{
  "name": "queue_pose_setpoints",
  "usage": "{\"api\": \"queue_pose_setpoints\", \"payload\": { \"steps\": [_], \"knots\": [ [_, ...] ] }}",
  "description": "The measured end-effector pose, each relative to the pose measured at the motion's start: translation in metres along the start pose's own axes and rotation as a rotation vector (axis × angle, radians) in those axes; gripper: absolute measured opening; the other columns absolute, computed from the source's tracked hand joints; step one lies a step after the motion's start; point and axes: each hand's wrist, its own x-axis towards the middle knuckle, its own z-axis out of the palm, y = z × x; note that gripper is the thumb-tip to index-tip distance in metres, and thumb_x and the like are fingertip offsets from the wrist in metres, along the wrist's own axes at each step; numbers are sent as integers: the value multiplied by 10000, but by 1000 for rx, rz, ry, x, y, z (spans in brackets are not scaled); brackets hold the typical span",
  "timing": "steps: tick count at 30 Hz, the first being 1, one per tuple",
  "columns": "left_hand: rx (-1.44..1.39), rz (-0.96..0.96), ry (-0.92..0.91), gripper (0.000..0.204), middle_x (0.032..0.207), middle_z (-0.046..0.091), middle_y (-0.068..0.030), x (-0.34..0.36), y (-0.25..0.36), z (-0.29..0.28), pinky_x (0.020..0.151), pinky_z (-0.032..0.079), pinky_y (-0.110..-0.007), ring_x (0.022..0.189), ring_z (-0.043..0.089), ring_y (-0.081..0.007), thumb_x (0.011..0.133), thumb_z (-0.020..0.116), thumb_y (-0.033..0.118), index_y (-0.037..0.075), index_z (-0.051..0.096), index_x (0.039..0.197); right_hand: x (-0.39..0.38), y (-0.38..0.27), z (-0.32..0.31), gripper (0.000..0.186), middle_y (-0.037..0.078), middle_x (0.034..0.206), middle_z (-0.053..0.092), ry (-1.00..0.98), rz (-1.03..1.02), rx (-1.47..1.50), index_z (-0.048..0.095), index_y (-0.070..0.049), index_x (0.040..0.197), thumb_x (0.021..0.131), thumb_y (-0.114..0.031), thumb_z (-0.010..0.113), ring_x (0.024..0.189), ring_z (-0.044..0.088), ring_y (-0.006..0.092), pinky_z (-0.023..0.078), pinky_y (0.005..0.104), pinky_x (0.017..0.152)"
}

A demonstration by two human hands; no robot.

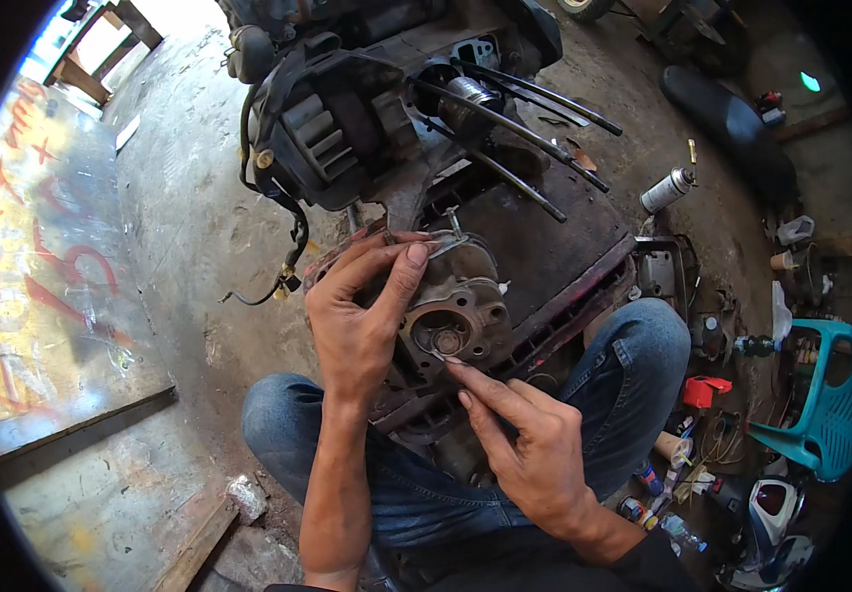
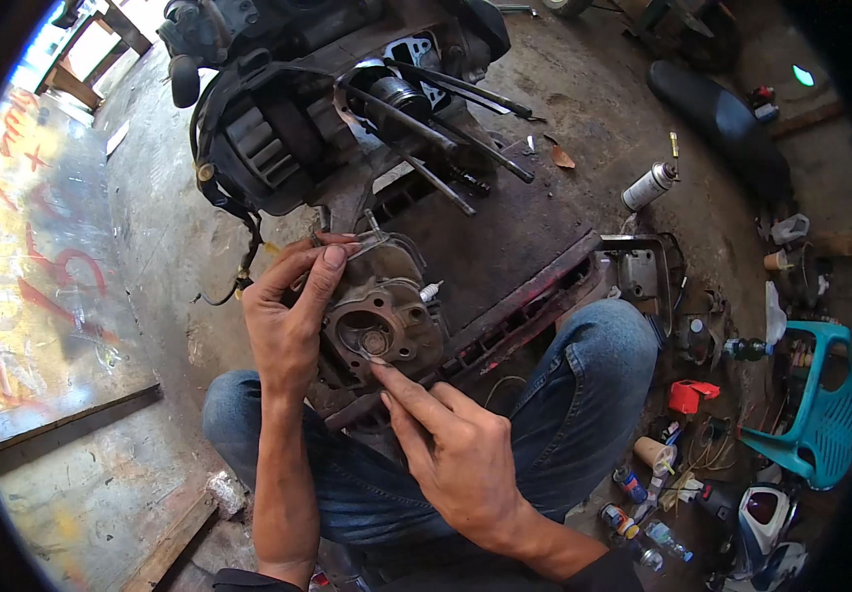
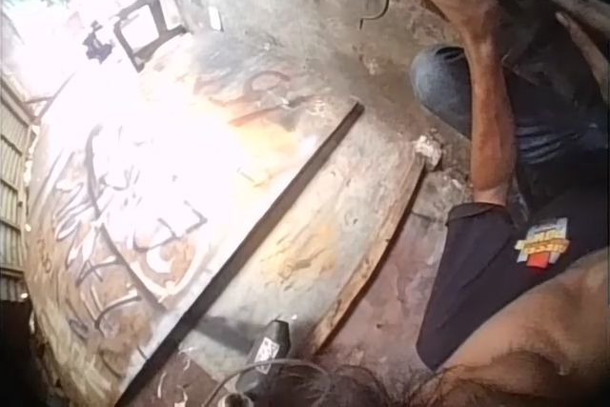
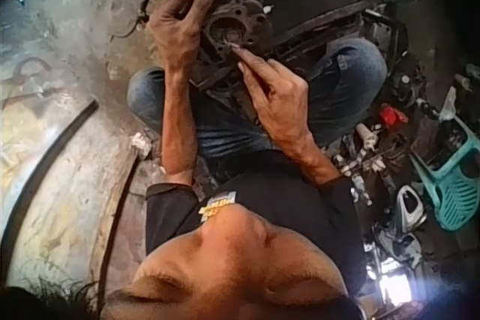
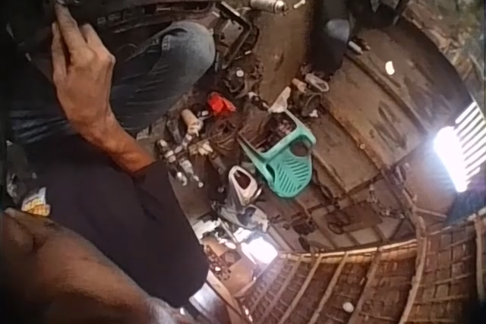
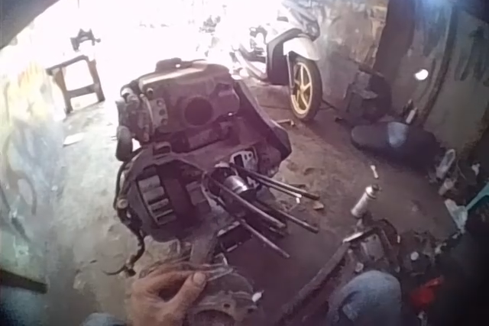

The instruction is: The recorder is working on a motorcycle engine cylinder head, using a screwdriver to adjust or clean components.

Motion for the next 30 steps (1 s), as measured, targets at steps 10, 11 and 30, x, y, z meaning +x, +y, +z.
{"api": "queue_pose_setpoints", "payload": {
  "steps": [10,11,30],
  "knots": [
    [1,9,5,157,1077,833,-103,1,0,4,973,540,-312,1020,739,-170,1012,809,100,-35,857,1078,1,-1,-1,398,131,792,690,-3,15,-53,788,-100,1391,1006,-3,768,634,619,191,520,347,625],
    [-2,-10,6,158,1079,833,-103,1,2,2,968,542,-310,1015,740,-171,1012,809,99,-36,856,1078,1,1,0,398,131,792,690,-1,15,-55,788,-100,1391,1006,-3,768,634,619,191,520,347,625],
    [-13,-20,4,170,1080,827,-114,1,0,6,923,557,-298,1002,744,-173,1004,821,105,-44,850,1083,1,11,0,408,147,837,694,27,-56,27,770,-128,1415,1015,-52,772,679,705,265,565,399,643]
  ]
}}
